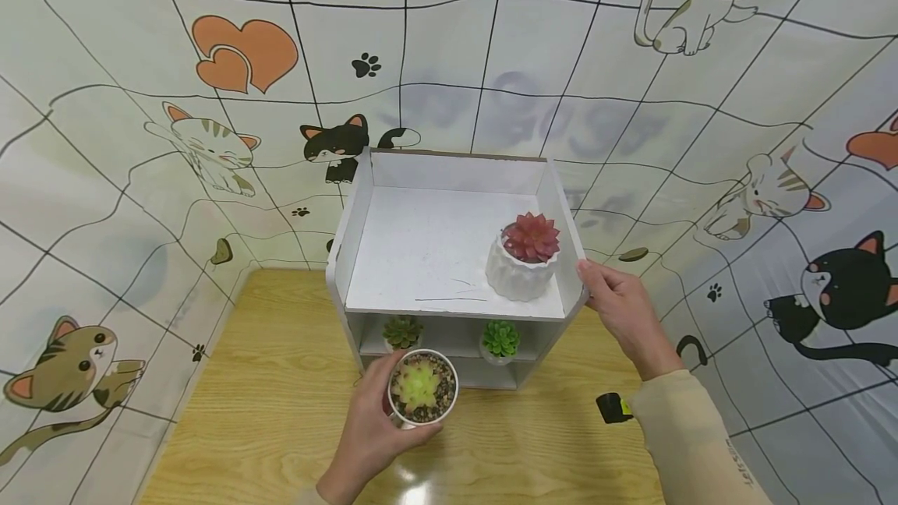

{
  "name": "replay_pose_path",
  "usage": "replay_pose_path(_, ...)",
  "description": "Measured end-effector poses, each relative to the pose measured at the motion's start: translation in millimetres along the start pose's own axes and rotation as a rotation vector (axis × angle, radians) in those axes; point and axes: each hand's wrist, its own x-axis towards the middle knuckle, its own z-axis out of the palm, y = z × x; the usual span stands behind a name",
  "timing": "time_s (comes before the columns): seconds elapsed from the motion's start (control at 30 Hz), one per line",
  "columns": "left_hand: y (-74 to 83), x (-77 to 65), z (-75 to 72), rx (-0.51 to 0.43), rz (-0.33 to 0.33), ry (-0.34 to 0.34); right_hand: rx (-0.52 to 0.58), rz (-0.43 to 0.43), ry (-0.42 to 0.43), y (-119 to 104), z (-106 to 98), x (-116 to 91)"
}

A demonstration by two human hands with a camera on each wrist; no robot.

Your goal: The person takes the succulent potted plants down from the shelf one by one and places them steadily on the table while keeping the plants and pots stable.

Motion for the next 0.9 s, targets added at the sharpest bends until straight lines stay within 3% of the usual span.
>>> replay_pose_path(0.47,-17.7,-5.9,9.3,0.109,-0.012,0.030,-0.001,-0.012,0.007,-1,0,0)
replay_pose_path(0.9,-27.9,-5.0,16.3,0.140,-0.074,-0.002,0.007,-0.006,0.003,0,0,0)
